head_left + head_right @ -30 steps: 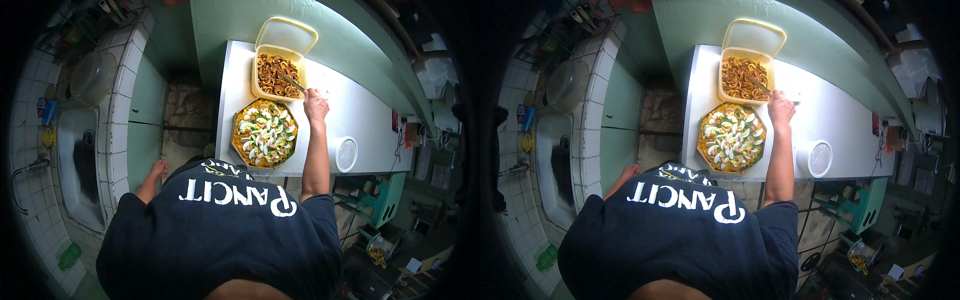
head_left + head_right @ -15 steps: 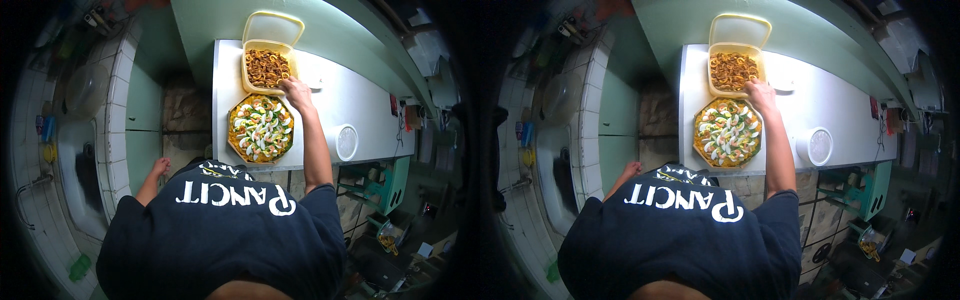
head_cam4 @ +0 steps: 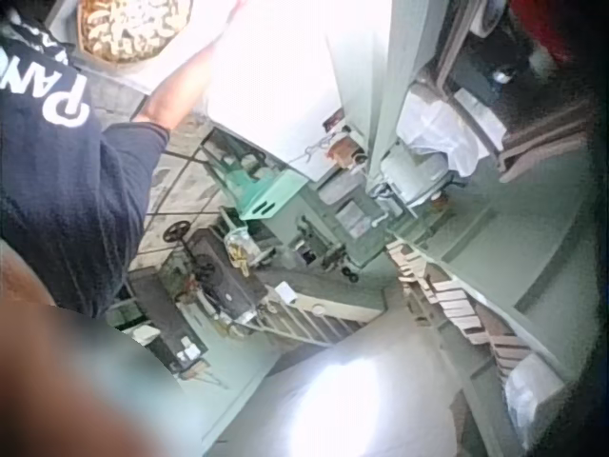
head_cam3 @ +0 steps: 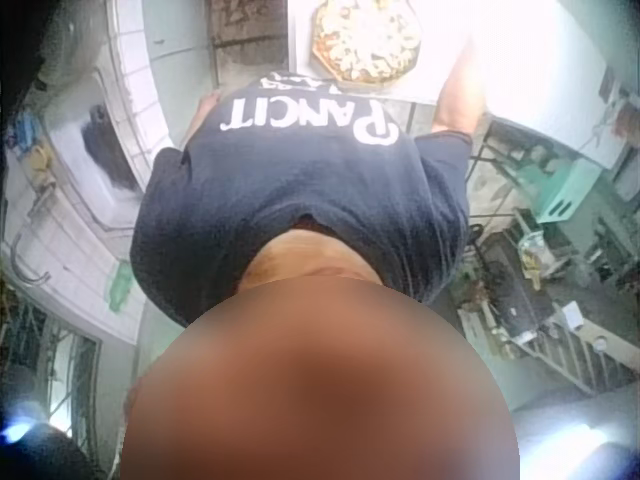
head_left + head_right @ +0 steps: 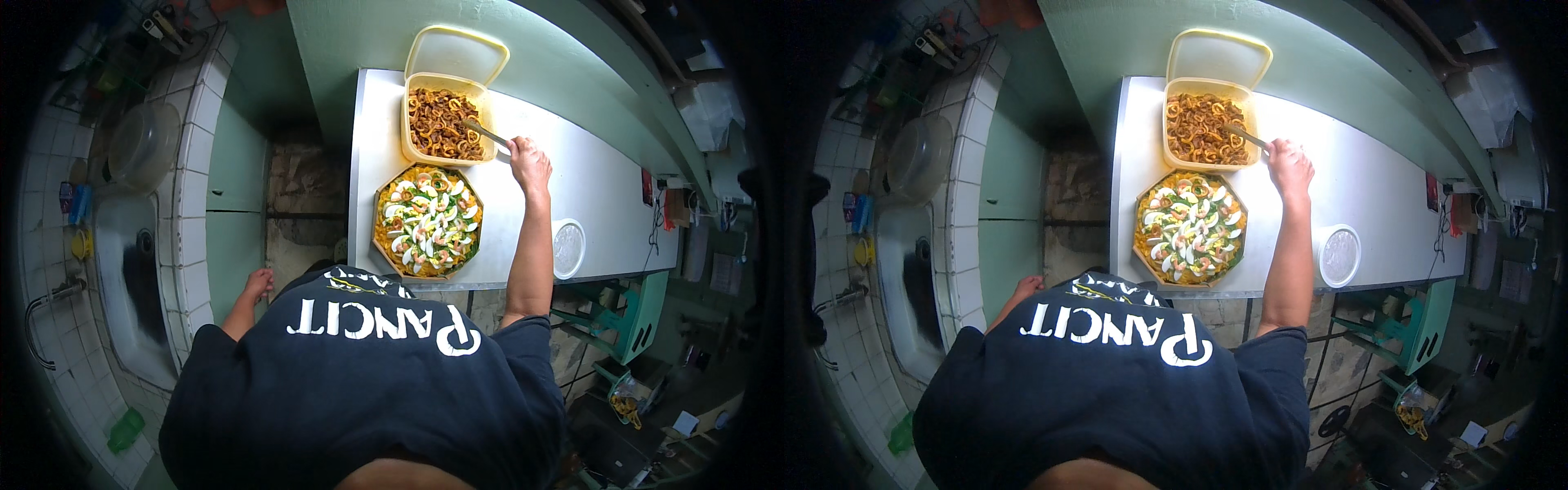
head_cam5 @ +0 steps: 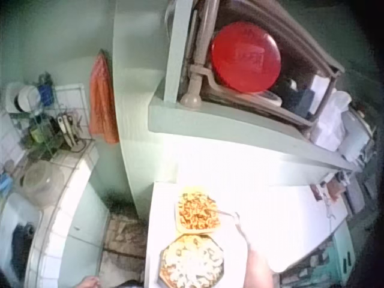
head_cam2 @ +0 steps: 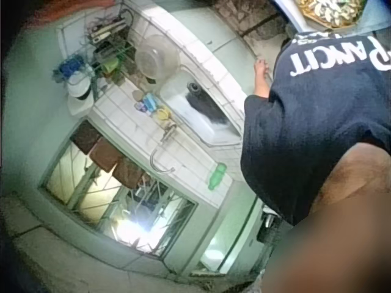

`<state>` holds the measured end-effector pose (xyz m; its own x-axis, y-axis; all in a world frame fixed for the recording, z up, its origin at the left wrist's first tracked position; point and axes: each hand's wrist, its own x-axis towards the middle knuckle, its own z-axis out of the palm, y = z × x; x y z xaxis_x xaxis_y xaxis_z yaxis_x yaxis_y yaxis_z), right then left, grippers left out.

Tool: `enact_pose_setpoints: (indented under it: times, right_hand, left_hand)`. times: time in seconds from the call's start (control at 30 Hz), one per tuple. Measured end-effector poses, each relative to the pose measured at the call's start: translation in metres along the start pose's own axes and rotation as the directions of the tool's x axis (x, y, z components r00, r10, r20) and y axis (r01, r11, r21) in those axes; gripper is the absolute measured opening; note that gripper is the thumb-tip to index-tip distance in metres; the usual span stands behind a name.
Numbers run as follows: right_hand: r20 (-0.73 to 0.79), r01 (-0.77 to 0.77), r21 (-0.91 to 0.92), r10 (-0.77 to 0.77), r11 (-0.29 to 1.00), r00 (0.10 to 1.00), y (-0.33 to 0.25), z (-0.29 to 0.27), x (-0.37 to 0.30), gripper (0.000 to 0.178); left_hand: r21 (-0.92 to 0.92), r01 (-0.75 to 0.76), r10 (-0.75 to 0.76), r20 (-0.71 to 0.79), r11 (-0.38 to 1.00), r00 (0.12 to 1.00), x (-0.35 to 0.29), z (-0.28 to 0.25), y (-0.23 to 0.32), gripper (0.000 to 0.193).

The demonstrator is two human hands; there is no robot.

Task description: The person uses tongs to transfer chopped onions from a small bowl onto a round food item on a countertop, then adds fried onions from a yellow container. The person closes the container and moves the bowl aside.

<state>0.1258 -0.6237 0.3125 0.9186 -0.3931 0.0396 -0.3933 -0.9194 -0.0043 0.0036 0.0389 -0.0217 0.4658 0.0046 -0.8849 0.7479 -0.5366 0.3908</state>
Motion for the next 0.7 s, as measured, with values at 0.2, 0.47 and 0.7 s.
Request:
enact_pose_setpoints:
  times: [0.2, 0.47, 0.7]
  right_hand:
    - [0.022, 0.313, 0.141, -0.319, 0.939, 0.947, -0.02, 0.022, -0.001, 0.012]
    - [0.027, 0.342, -0.112, -0.341, 0.933, 0.939, -0.009, 0.005, 0.048, 0.013]
    - [-0.067, 0.218, -0.097, -0.225, 0.971, 0.972, -0.004, -0.004, 0.028, 0.022]
  left_hand:
    - [-0.068, 0.054, -0.054, 0.001, 0.996, 0.999, 0.007, 0.009, 0.021, 0.029]
    - [-0.026, 0.059, -0.059, -0.005, 0.998, 0.998, -0.019, 0.005, 0.059, 0.027]
    - [-0.082, 0.104, -0.107, -0.021, 0.991, 0.994, -0.012, 0.006, 0.022, 0.026]
